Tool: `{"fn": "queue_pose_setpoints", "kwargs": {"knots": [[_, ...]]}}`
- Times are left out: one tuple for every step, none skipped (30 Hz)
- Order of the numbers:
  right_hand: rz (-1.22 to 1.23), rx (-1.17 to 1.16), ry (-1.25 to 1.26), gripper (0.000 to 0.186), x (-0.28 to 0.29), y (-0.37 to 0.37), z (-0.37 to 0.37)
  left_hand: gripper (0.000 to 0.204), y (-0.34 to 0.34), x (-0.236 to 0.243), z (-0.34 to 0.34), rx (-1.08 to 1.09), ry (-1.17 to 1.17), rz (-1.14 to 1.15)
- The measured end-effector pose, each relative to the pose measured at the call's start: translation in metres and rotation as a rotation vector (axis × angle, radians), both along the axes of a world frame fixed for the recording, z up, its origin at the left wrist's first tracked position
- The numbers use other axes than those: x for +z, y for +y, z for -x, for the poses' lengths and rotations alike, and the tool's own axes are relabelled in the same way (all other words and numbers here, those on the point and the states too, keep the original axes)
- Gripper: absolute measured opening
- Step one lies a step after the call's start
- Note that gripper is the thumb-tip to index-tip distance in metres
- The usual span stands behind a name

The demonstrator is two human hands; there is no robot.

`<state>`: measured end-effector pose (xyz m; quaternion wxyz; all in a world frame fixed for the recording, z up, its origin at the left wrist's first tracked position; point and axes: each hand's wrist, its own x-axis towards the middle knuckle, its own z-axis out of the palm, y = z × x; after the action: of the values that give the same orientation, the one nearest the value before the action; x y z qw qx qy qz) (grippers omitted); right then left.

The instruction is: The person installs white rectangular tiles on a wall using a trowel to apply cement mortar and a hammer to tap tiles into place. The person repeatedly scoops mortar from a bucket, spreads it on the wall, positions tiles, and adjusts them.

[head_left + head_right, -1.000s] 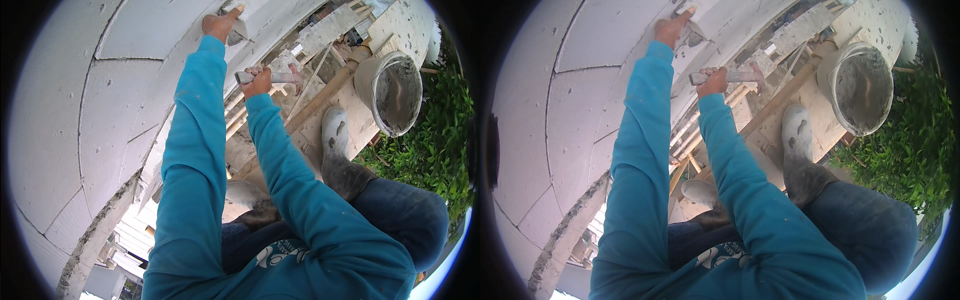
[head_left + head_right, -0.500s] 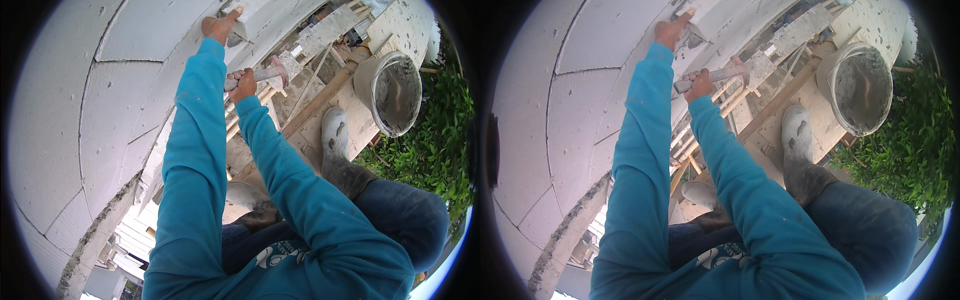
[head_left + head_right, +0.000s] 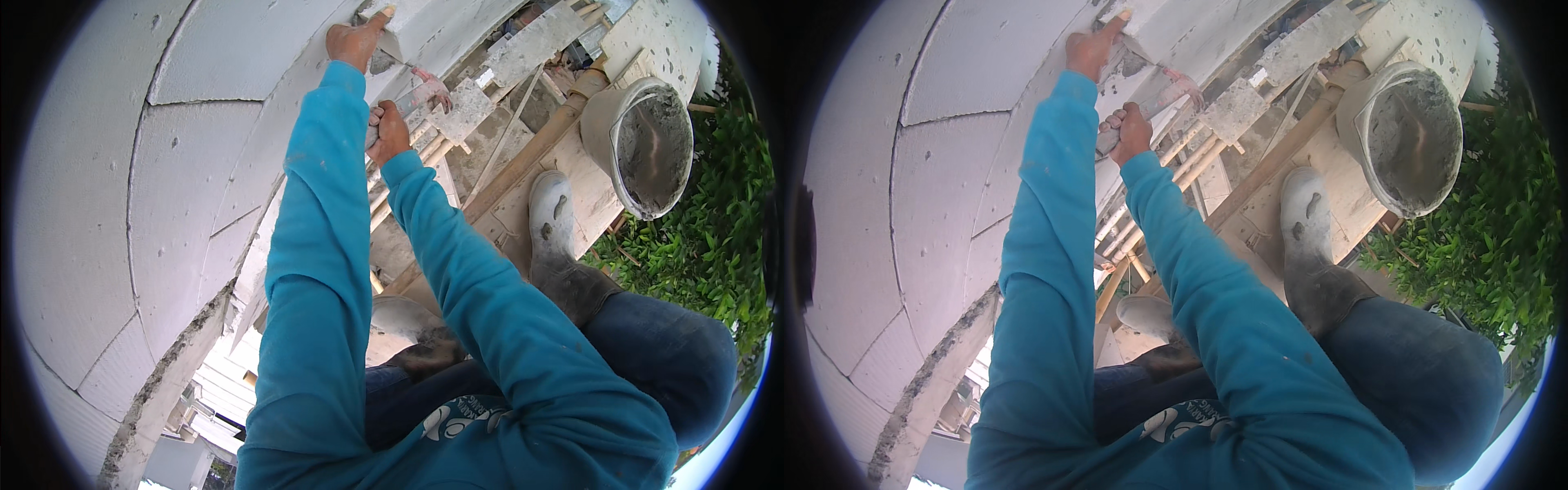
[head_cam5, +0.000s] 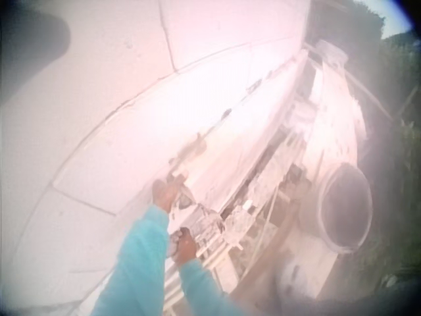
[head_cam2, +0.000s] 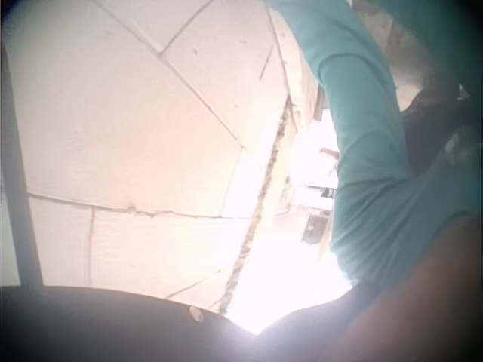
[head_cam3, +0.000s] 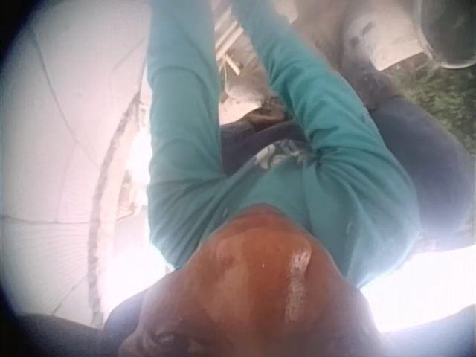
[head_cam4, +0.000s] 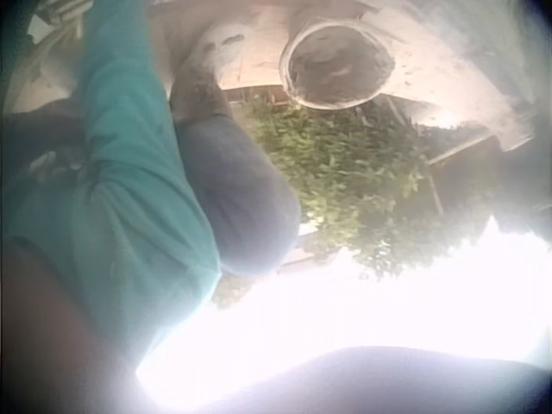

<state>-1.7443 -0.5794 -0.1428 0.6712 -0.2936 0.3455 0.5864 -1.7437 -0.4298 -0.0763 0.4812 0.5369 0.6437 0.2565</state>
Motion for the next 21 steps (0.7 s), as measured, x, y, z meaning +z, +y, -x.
{"fn": "queue_pose_setpoints", "kwargs": {"knots": [[-0.035,0.068,-0.016,0.012,-0.003,-0.006,-0.003,0.057,-0.001,-0.003,0.003,-0.004,0.008,0.039],[-0.071,0.136,-0.031,0.012,-0.006,-0.012,-0.006,0.062,-0.006,-0.007,0.006,-0.016,-0.003,0.022],[-0.075,0.072,-0.028,0.012,-0.009,-0.01,-0.017,0.067,-0.005,0.002,0.003,-0.031,-0.029,-0.021],[-0.071,0.023,-0.009,0.013,-0.012,-0.013,-0.018,0.072,-0.006,0.008,0.009,-0.03,-0.039,-0.057],[-0.068,-0.024,0.011,0.013,-0.015,-0.014,-0.015,0.069,0.008,-0.019,0.011,0.066,0.188,-0.125],[0.01,-0.109,0.007,0.014,-0.014,-0.014,-0.02,0.065,0.003,-0.016,0.005,0.035,0.146,-0.089],[0.083,-0.198,-0.001,0.014,-0.009,-0.012,-0.026,0.062,-0.007,-0.006,-0.003,0.0,0.099,-0.058],[0.155,-0.288,-0.008,0.015,-0.005,-0.01,-0.032,0.058,-0.011,0.001,-0.011,-0.036,0.053,-0.027],[0.191,-0.35,0.026,0.015,0.005,-0.003,-0.021,0.059,-0.005,0.0,-0.007,-0.026,0.052,-0.062],[0.098,-0.185,0.033,0.014,0.009,0.002,-0.007,0.059,0.0,-0.008,0.002,-0.013,0.062,-0.093],[0.003,-0.021,0.041,0.014,0.014,0.006,0.006,0.059,0.006,-0.016,0.012,-0.002,0.072,-0.124],[-0.066,0.114,0.016,0.013,0.005,0.002,0.001,0.059,0.003,-0.015,0.003,-0.008,0.058,-0.073],[-0.07,0.085,-0.017,0.011,-0.004,-0.001,-0.004,0.058,0.0,-0.008,0.0,-0.002,0.056,-0.025],[-0.058,0.088,-0.042,0.011,-0.012,-0.008,-0.011,0.058,-0.005,-0.003,-0.004,0.003,0.054,0.024],[-0.064,0.101,-0.059,0.011,-0.013,-0.009,-0.015,0.061,-0.004,-0.004,-0.001,-0.004,0.072,-0.011],[-0.069,0.113,-0.077,0.011,-0.013,-0.01,-0.018,0.064,-0.003,-0.006,0.001,-0.011,0.088,-0.045],[-0.015,0.024,-0.064,0.011,-0.013,-0.009,-0.017,0.067,-0.003,-0.007,0.002,-0.018,0.103,-0.079],[0.036,-0.062,-0.052,0.011,-0.011,-0.007,-0.018,0.067,0.0,-0.008,0.002,-0.024,0.096,-0.093],[0.087,-0.149,-0.041,0.011,-0.008,-0.004,-0.018,0.067,0.001,-0.01,0.002,-0.03,0.088,-0.105],[0.138,-0.236,-0.03,0.012,-0.006,-0.002,-0.019,0.067,0.002,-0.012,0.002,-0.036,0.079,-0.118],[0.192,-0.293,-0.009,0.013,0.013,-0.001,-0.014,0.064,0.002,-0.014,0.005,-0.02,0.074,-0.087]]}}
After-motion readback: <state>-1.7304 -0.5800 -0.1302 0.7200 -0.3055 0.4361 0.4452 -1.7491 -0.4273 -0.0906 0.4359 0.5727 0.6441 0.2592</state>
